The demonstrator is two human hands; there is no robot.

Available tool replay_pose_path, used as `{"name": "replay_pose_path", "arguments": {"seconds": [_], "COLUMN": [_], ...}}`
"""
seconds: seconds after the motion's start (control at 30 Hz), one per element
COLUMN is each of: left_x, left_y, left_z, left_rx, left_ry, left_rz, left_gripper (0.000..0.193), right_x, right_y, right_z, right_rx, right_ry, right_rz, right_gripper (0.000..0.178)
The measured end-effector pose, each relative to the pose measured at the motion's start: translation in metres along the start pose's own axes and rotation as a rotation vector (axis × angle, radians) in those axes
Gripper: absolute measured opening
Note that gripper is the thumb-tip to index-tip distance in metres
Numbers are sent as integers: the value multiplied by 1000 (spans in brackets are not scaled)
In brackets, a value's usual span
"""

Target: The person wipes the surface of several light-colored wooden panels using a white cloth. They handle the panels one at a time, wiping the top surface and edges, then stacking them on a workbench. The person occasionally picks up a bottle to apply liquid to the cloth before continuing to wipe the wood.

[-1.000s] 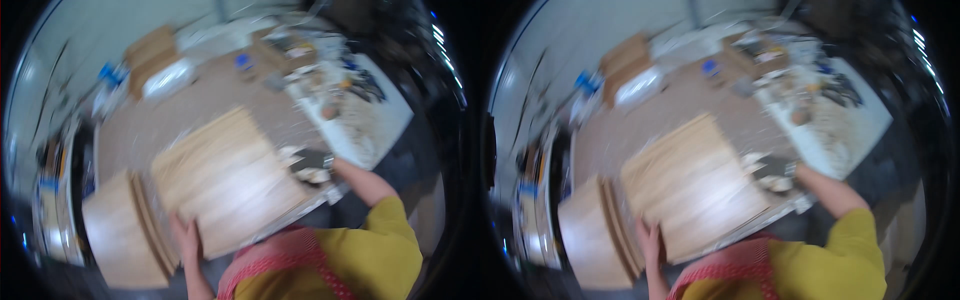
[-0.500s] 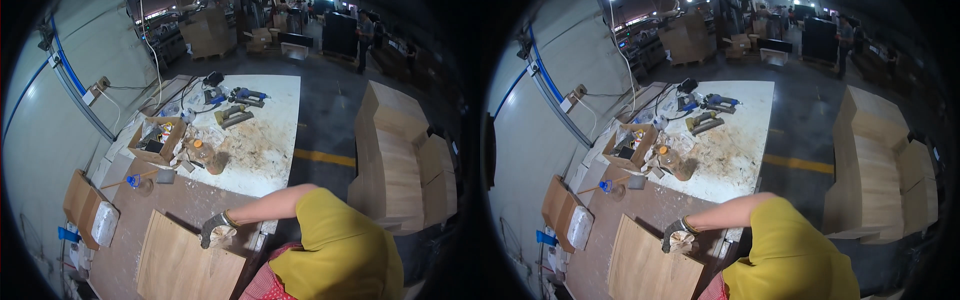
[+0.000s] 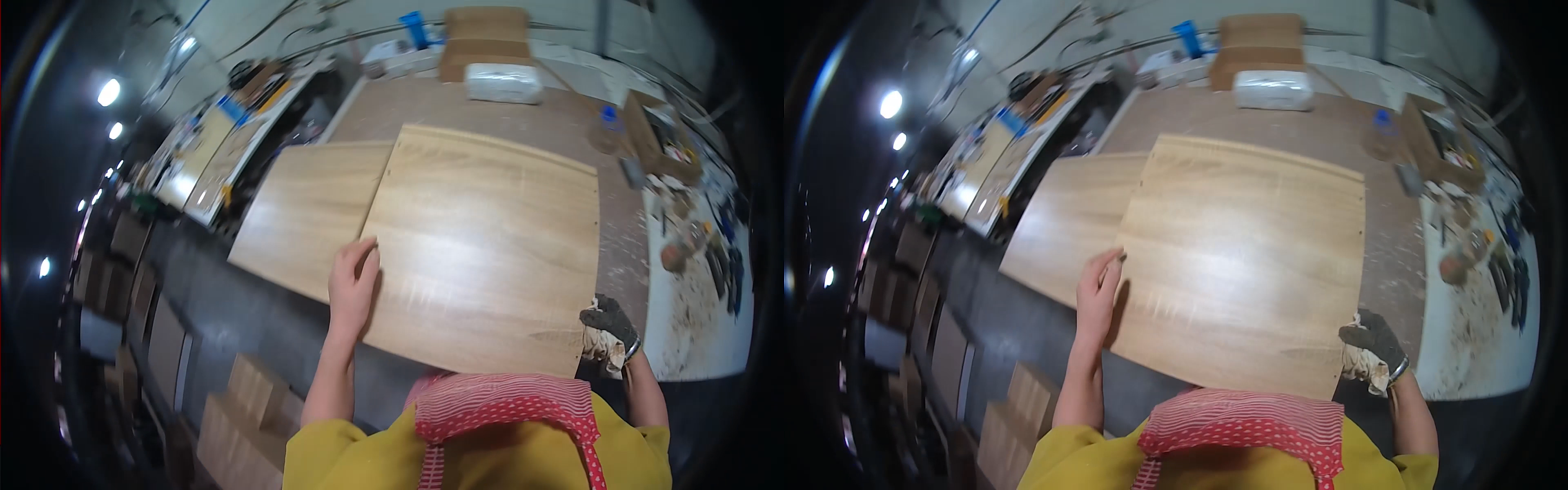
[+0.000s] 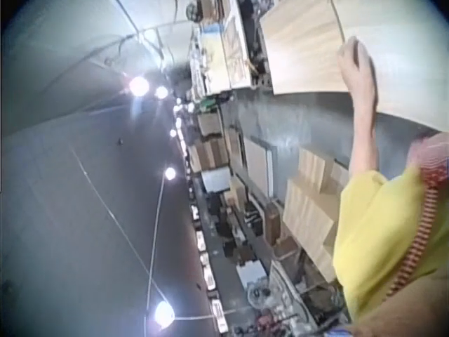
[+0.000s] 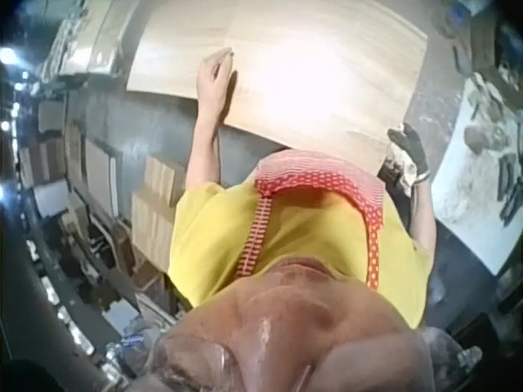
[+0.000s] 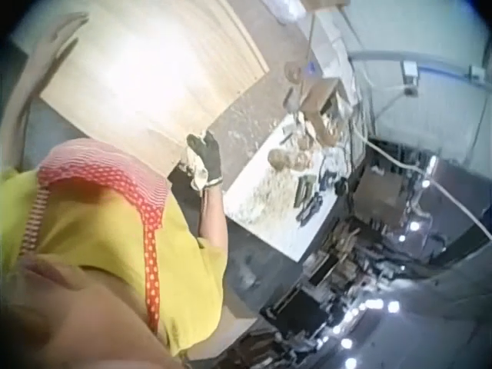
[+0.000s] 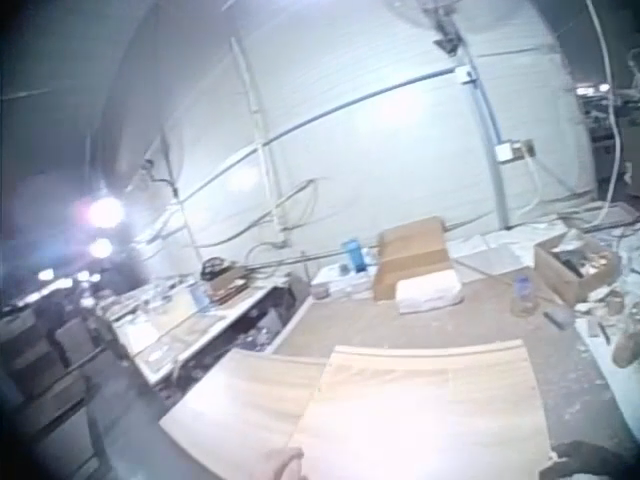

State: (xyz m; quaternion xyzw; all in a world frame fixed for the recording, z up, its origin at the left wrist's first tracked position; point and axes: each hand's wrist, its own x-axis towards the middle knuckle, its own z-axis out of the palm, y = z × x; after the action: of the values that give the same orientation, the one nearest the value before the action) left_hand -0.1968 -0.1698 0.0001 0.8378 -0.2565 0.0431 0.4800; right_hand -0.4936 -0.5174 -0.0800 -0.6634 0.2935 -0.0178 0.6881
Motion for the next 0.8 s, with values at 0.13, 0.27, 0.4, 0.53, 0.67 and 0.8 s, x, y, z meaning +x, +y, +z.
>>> {"name": "replay_pose_path", "arguments": {"seconds": [0.13, 0.27, 0.4, 0.53, 0.67, 0.8], "left_x": [13, 45, 79, 111, 144, 168], "left_y": [-11, -80, -146, -205, -268, -308], "left_z": [-75, -150, -196, -229, -239, -224], "left_rx": [186, 216, 217, 226, 244, 730], "left_ry": [190, 252, 258, 204, 131, 71], "left_rz": [-50, -129, -148, -198, -227, -112], "left_gripper": [31, 30, 29, 30, 34, 53], "right_x": [65, 127, 179, 178, 220, 215], "right_y": [-10, -22, -19, -82, -71, -105], "right_z": [60, 153, 216, 284, 308, 330], "right_rx": [-394, -536, -709, -550, -821, -855], "right_ry": [-126, -335, -341, -427, -469, -559], "right_rz": [-248, -765, -1143, -507, -1072, -957], "right_gripper": [15, 23, 24, 23, 31, 34]}}
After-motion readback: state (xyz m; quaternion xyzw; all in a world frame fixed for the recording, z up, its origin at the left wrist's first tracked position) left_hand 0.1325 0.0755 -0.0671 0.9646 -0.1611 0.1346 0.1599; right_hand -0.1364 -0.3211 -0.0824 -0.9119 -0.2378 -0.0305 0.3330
